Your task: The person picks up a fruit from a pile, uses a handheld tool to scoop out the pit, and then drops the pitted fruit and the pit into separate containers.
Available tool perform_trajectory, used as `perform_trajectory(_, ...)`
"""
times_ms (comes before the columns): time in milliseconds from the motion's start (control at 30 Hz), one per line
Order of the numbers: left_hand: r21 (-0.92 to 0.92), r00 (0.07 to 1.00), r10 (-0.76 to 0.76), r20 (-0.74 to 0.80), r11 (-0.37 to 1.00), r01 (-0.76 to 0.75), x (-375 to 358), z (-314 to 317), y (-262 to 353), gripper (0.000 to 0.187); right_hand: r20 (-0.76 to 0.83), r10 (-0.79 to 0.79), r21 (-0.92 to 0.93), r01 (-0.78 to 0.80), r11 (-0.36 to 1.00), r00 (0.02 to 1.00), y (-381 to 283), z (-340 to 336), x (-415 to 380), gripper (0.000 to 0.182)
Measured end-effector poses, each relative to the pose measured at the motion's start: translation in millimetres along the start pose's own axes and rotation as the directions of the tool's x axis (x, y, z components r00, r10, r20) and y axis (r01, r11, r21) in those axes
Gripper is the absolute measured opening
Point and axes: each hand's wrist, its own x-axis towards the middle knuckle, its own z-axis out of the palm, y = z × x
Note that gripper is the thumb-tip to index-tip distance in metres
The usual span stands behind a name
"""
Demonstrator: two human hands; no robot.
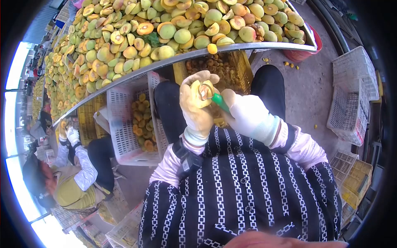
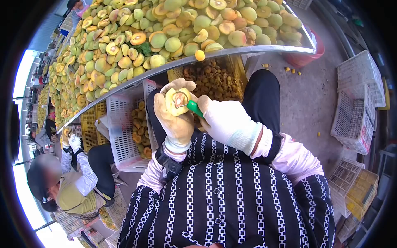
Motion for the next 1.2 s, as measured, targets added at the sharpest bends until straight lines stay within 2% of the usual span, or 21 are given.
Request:
perform_trajectory(33, -0.176, 0.998, -0.068, -0.018, 0.982, 0.064, -1.2, -0.5, -0.8, 0.056, 0.003, -0.001, -0.002, 0.001, 1.0, 1.0, -1.4, 1.6, -0.2, 0.027)
perform_trajectory(100, -0.185, 0.993, -0.114, -0.032, 0.977, 0.106, -2.8, -3.6, 1.4, 0.057, 0.11, 0.073, 0.04, -0.078, 0.996, 0.991, -5.1, 3.7, 0.4, 0.028)
perform_trajectory(167, -0.192, 0.986, -0.161, -0.046, 0.97, 0.15, -3.2, -6.5, 5.7, 0.058, 0.105, 0.046, 0.071, -0.054, 0.996, 0.993, -7.9, 5.3, -1.4, 0.029)
perform_trajectory(233, 0.029, 0.99, -0.141, -0.027, 0.989, 0.142, -2.0, -7.4, 12.4, 0.058, 0.106, 0.02, 0.104, -0.032, 0.994, 0.994, -10.5, 6.9, -2.2, 0.03)
perform_trajectory(267, -0.134, 0.976, -0.217, -0.01, 0.968, 0.214, 0.5, -11.8, 8.6, 0.057, 0.123, 0.029, 0.105, -0.042, 0.994, 0.992, -12.1, 7.6, -0.4, 0.031)
perform_trajectory(433, -0.208, 0.89, -0.456, -0.004, 0.871, 0.445, 10.0, -26.1, 12.2, 0.058, 0.192, 0.04, 0.123, -0.064, 0.99, 0.981, -7.3, 17.6, 5.8, 0.034)
perform_trajectory(500, -0.087, 0.899, -0.437, -0.011, 0.896, 0.435, 11.9, -34.9, 6.8, 0.059, 0.249, 0.066, 0.403, -0.165, 0.9, 0.966, -3.3, 26.8, 11.1, 0.034)
perform_trajectory(567, -0.079, 0.895, -0.446, -0.02, 0.893, 0.443, 11.7, -41.5, 5.8, 0.058, 0.32, 0.1, 0.361, -0.219, 0.906, 0.942, -4.9, 29.5, 14.9, 0.034)
perform_trajectory(600, 0.022, 0.886, -0.459, -0.06, 0.887, 0.461, 11.6, -40.6, 10.7, 0.058, 0.381, 0.14, 0.313, -0.27, 0.911, 0.914, -4.6, 30.3, 17.5, 0.035)
perform_trajectory(633, 0.121, 0.877, -0.47, -0.101, 0.869, 0.48, 11.2, -40.1, 13.3, 0.058, 0.381, 0.139, 0.314, -0.269, 0.91, 0.914, 2.2, 42.1, 16.7, 0.035)
perform_trajectory(700, 0.104, 0.872, -0.475, -0.121, 0.867, 0.487, 10.3, -41.5, 11.1, 0.059, 0.293, -0.009, 0.225, -0.06, 0.972, 0.956, 7.0, 62.8, 18.3, 0.035)
perform_trajectory(733, 0.004, 0.868, -0.487, -0.099, 0.872, 0.49, 8.6, -41.2, 11.9, 0.057, 0.295, -0.008, 0.224, -0.061, 0.973, 0.955, 13.2, 62.2, 13.7, 0.035)
perform_trajectory(767, -0.095, 0.863, -0.499, -0.078, 0.865, 0.492, 6.2, -41.8, 12.0, 0.056, 0.466, 0.099, 0.449, -0.332, 0.83, 0.879, -1.5, 38.0, 21.2, 0.031)
perform_trajectory(800, -0.126, 0.887, -0.456, -0.068, 0.886, 0.446, 5.4, -43.5, 7.9, 0.054, 0.64, 0.134, 0.571, -0.585, 0.576, 0.757, -10.9, 23.3, 25.9, 0.027)
perform_trajectory(833, -0.127, 0.886, -0.459, -0.07, 0.885, 0.448, 5.9, -43.9, 4.4, 0.054, 0.643, 0.133, 0.57, -0.588, 0.574, 0.754, -9.2, 20.1, 26.7, 0.027)
perform_trajectory(900, -0.074, 0.975, -0.221, -0.026, 0.973, 0.218, 8.7, -43.1, -1.0, 0.051, 0.774, -0.11, 0.633, -0.76, 0.145, 0.623, 0.2, 13.1, 28.5, 0.018)
perform_trajectory(933, -0.064, 0.96, -0.281, -0.007, 0.958, 0.28, 11.8, -44.5, -0.7, 0.05, 0.778, -0.085, 0.628, -0.77, 0.111, 0.622, 0.3, 8.7, 29.6, 0.015)
perform_trajectory(1033, -0.045, 0.854, -0.508, 0.109, 0.856, 0.515, 20.4, -44.5, 9.2, 0.052, 0.793, -0.035, 0.607, -0.783, 0.138, 0.609, 3.1, 1.2, 33.3, 0.016)
perform_trajectory(1100, -0.02, 0.927, -0.371, 0.062, 0.928, 0.373, 18.8, -41.0, 0.7, 0.051, 0.777, -0.026, 0.628, -0.771, 0.109, 0.629, 6.7, -2.7, 35.8, 0.021)
perform_trajectory(1167, 0.006, 0.994, -0.098, 0.039, 0.995, 0.098, 16.7, -35.6, -10.4, 0.048, 0.652, 0.282, 0.591, -0.705, 0.392, 0.704, 5.0, 3.7, 33.7, 0.026)
perform_trajectory(1200, 0.005, 0.994, -0.104, 0.045, 0.995, 0.104, 16.6, -36.7, -14.9, 0.048, 0.651, 0.288, 0.592, -0.707, 0.386, 0.702, 7.1, 9.2, 28.2, 0.026)
